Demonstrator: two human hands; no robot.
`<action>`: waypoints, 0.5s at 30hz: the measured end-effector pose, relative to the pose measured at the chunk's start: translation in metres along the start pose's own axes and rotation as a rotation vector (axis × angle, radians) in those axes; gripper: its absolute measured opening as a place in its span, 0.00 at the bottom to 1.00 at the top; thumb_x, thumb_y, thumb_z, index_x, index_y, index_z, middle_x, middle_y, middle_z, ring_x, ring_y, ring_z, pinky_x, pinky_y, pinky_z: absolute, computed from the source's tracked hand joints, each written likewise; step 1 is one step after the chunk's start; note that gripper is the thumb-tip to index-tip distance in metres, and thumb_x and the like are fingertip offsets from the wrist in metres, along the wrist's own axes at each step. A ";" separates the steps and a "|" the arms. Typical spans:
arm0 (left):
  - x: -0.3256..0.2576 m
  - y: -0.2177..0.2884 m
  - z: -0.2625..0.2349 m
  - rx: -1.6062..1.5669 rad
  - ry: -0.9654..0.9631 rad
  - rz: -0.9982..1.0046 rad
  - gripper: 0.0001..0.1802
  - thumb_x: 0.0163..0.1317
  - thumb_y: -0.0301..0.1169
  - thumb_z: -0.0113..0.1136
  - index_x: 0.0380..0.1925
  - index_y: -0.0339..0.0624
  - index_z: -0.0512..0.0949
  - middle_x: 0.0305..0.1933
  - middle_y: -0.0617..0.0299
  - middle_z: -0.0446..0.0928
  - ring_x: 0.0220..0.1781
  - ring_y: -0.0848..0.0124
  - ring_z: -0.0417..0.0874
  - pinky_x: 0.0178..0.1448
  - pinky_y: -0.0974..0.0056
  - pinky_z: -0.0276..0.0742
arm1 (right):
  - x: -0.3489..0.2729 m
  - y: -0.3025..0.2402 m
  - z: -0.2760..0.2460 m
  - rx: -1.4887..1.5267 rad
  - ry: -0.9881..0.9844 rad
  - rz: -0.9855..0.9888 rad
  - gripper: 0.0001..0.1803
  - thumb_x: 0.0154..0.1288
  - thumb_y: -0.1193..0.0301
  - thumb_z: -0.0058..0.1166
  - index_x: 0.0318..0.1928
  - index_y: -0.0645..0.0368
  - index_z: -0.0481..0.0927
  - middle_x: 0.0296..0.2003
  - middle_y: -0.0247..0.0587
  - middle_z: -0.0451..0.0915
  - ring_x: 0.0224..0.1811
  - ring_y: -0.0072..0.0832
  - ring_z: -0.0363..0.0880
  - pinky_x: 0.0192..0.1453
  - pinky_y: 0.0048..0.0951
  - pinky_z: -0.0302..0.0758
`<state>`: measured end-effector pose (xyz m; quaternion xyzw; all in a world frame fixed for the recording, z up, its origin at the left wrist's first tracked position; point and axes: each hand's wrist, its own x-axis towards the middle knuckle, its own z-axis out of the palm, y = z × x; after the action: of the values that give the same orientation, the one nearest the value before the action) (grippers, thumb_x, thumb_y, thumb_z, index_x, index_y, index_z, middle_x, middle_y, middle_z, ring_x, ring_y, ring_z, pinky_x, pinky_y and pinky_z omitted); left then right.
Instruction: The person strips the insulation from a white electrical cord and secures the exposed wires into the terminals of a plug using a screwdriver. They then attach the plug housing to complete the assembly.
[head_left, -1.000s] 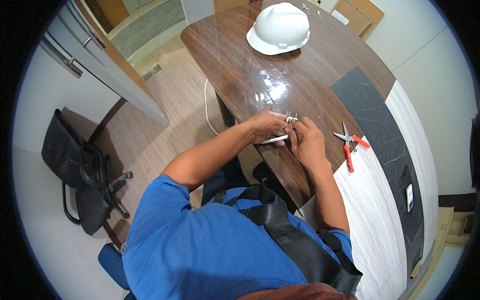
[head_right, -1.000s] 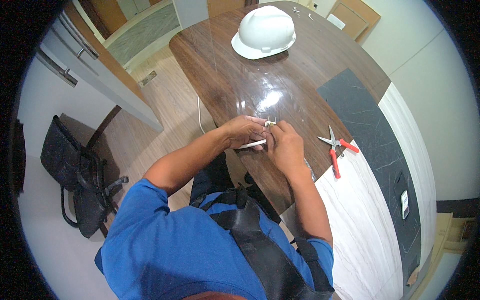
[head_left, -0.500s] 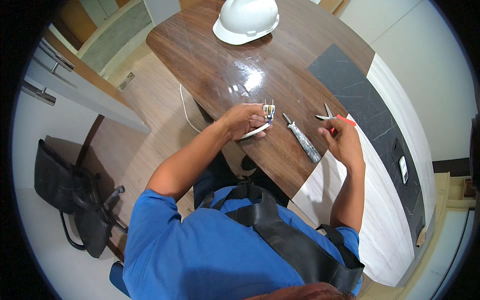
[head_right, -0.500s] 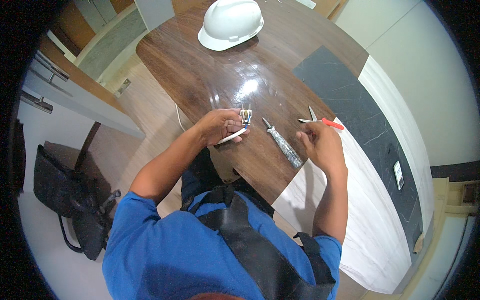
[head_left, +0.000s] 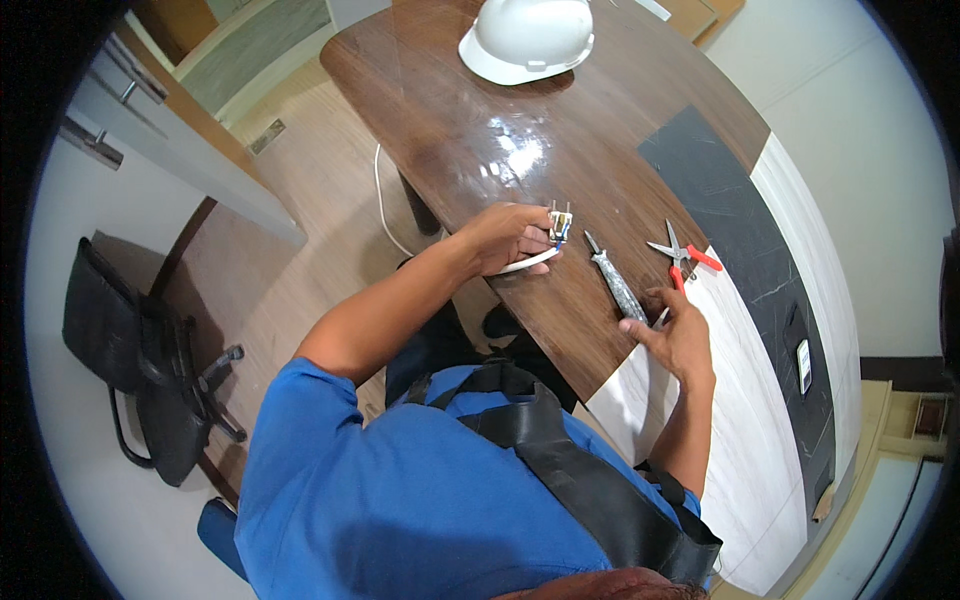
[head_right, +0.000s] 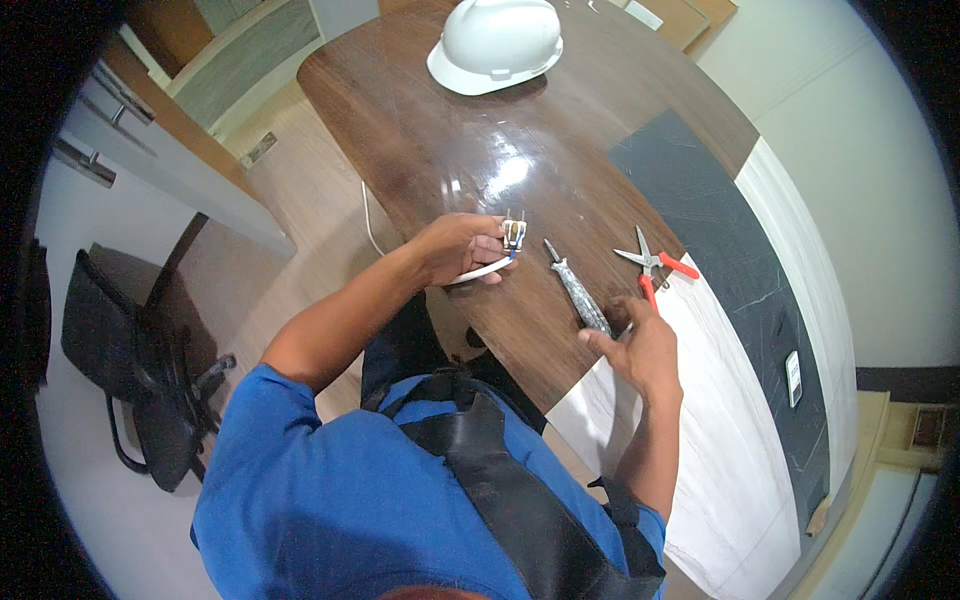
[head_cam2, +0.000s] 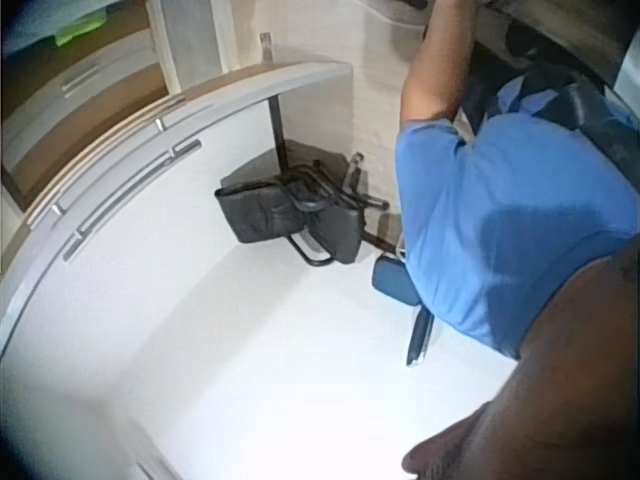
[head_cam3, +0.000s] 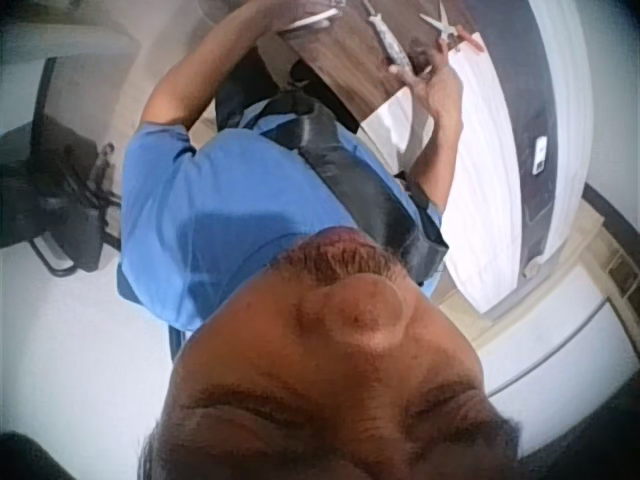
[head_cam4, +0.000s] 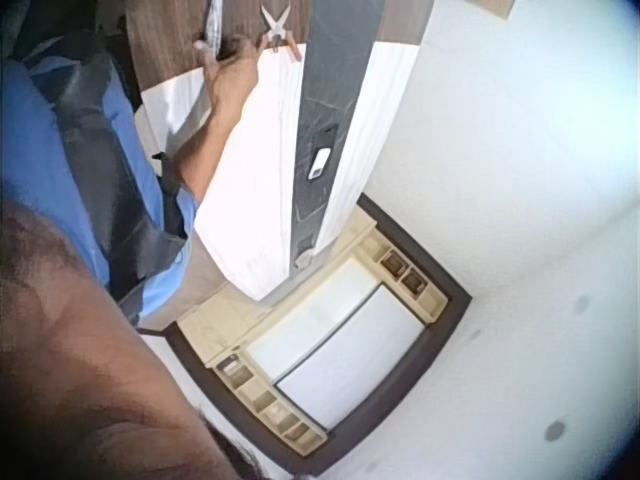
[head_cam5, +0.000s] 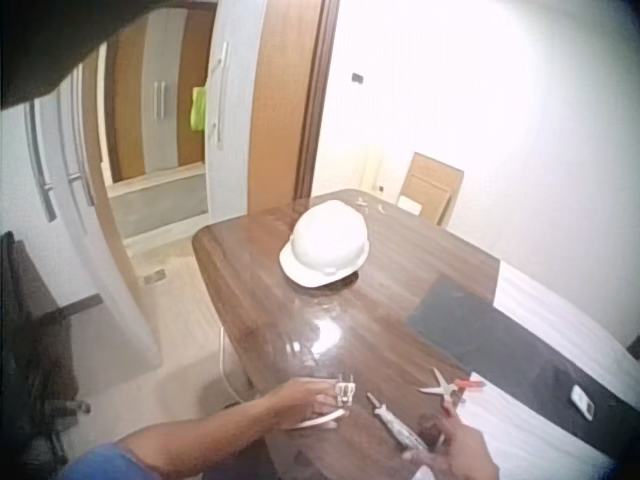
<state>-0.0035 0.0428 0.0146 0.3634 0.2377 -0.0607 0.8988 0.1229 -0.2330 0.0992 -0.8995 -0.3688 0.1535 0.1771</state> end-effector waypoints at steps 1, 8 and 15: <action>-0.002 0.001 0.004 -0.002 0.015 -0.006 0.13 0.66 0.39 0.60 0.45 0.44 0.78 0.40 0.57 0.80 0.42 0.65 0.83 0.39 0.59 0.84 | 0.001 0.001 0.002 -0.012 -0.011 0.003 0.27 0.50 0.58 0.75 0.46 0.64 0.84 0.35 0.44 0.84 0.35 0.36 0.81 0.43 0.36 0.76; 0.004 -0.002 0.003 0.052 -0.041 0.036 0.16 0.68 0.34 0.58 0.52 0.40 0.77 0.42 0.58 0.81 0.41 0.65 0.85 0.35 0.61 0.86 | 0.020 0.027 0.018 0.249 0.319 -0.109 0.17 0.60 0.70 0.70 0.46 0.66 0.83 0.33 0.31 0.79 0.31 0.18 0.71 0.38 0.22 0.70; 0.000 -0.001 0.006 0.059 -0.013 0.052 0.14 0.65 0.26 0.61 0.50 0.35 0.77 0.37 0.58 0.78 0.36 0.67 0.84 0.31 0.63 0.84 | 0.047 -0.035 -0.022 0.610 0.530 -0.286 0.20 0.64 0.69 0.68 0.53 0.63 0.80 0.37 0.36 0.81 0.37 0.19 0.80 0.39 0.23 0.77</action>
<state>-0.0016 0.0380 0.0177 0.3953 0.2203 -0.0466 0.8905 0.1428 -0.1803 0.1269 -0.7540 -0.3691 -0.0071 0.5434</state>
